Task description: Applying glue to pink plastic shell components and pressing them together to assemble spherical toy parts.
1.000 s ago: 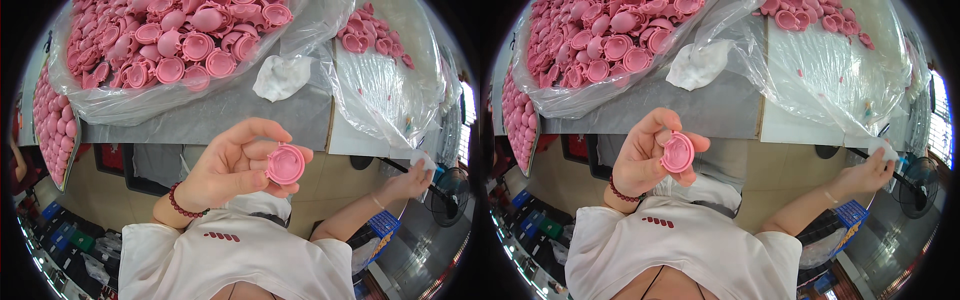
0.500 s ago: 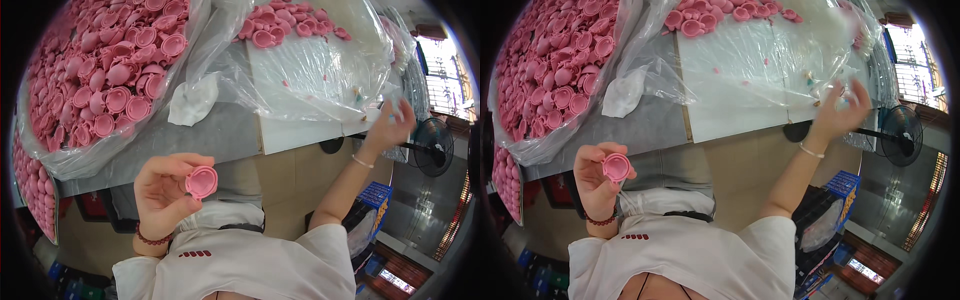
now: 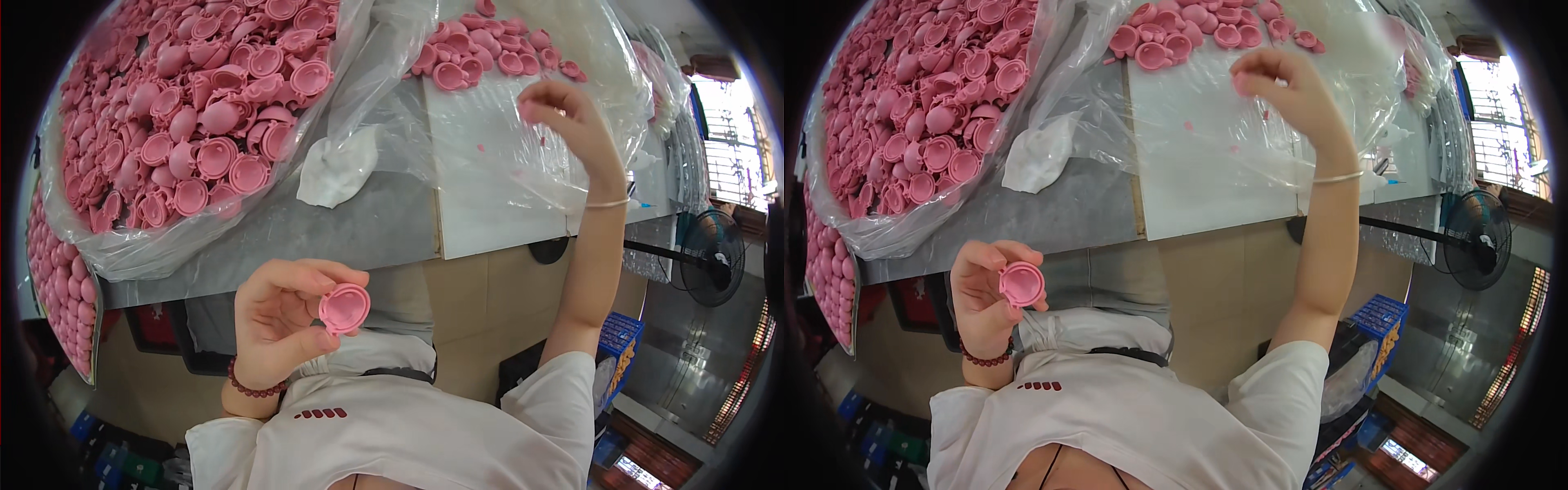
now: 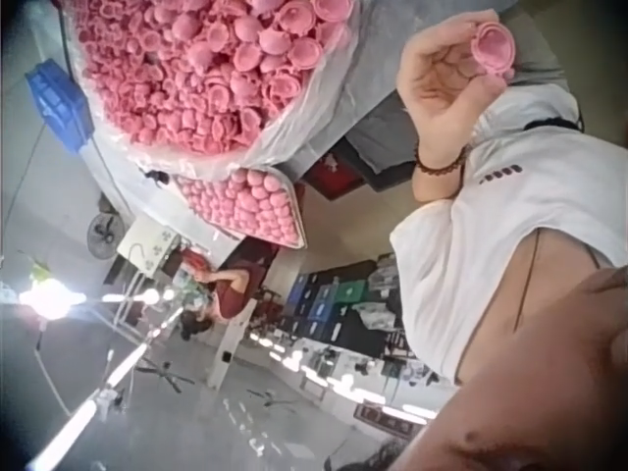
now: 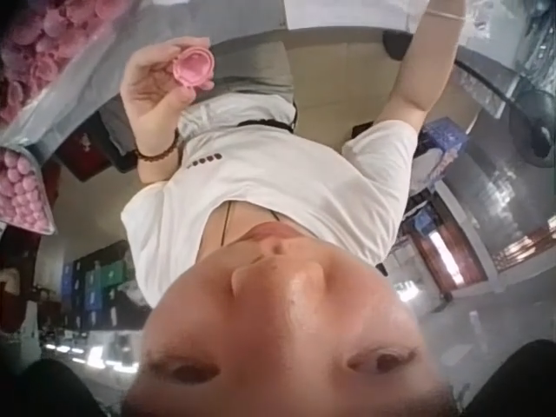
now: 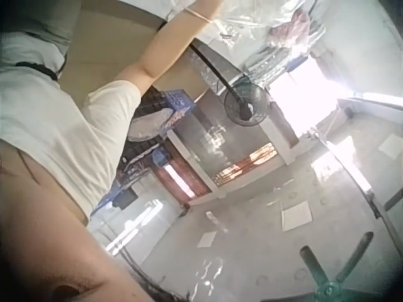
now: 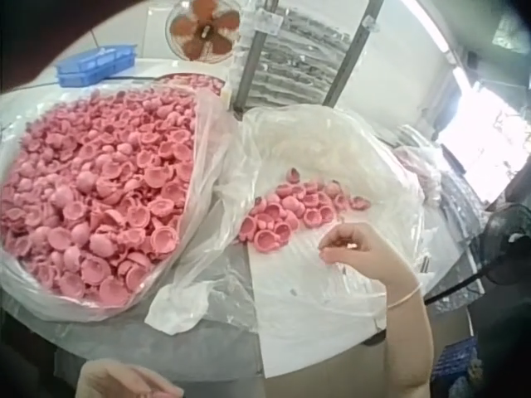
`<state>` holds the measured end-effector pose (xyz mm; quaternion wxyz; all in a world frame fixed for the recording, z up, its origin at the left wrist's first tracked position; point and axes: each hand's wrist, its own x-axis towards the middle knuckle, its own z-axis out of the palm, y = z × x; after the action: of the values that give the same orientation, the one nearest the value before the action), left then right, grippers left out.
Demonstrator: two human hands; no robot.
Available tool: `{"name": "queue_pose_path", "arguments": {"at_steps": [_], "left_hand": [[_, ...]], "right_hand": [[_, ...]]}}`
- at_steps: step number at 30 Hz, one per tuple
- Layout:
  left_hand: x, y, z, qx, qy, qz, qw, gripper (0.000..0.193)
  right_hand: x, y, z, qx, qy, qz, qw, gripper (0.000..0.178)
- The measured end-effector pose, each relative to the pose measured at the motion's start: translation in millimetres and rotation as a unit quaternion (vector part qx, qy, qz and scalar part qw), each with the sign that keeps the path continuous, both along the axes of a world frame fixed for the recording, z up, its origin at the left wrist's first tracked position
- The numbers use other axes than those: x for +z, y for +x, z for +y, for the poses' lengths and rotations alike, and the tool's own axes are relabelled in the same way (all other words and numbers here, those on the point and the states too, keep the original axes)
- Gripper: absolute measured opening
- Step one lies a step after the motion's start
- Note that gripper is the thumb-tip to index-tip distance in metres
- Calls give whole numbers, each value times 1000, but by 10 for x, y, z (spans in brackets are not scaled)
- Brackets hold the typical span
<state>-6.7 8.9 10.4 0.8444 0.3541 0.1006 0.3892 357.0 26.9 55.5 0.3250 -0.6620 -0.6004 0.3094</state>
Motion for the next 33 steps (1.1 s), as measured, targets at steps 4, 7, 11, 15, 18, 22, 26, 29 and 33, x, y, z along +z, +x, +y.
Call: {"name": "queue_pose_path", "arguments": {"at_steps": [4, 7, 11, 15, 18, 22, 26, 29, 33], "left_hand": [[-26, 47, 60, -25, 13, -9, 1000, 36], [-27, 42, 61, -26, 16, -8, 999, 37], [-12, 16, 72, -10, -7, 7, 1000, 37], [6, 22, 69, 12, -7, 37, 999, 39], [-24, -1, 70, 12, 11, 22, 1000, 41], [-22, -4, 66, 16, 15, 46, 999, 44], [25, 71, 16, 38, 87, 113, 989, 41], [33, 140, -17, 55, 116, 120, 984, 36], [52, 121, -10, 49, 181, 184, 965, 35]], "right_hand": [[-57, -276, -135, -87, -14, -131, 988, 19], [-34, -305, -225, -101, 7, -194, 976, 22], [14, -360, -328, -39, 11, -231, 972, 28], [77, -408, -382, -19, 28, -231, 972, 32], [122, -459, -371, -37, 5, -179, 983, 34], [112, -539, -351, -44, 21, -234, 971, 32], [197, -1248, -602, 14, 162, -114, 980, 35], [124, -1738, -636, 62, 158, -37, 985, 38], [-109, -1770, -653, 112, 203, 3, 973, 34]]}}
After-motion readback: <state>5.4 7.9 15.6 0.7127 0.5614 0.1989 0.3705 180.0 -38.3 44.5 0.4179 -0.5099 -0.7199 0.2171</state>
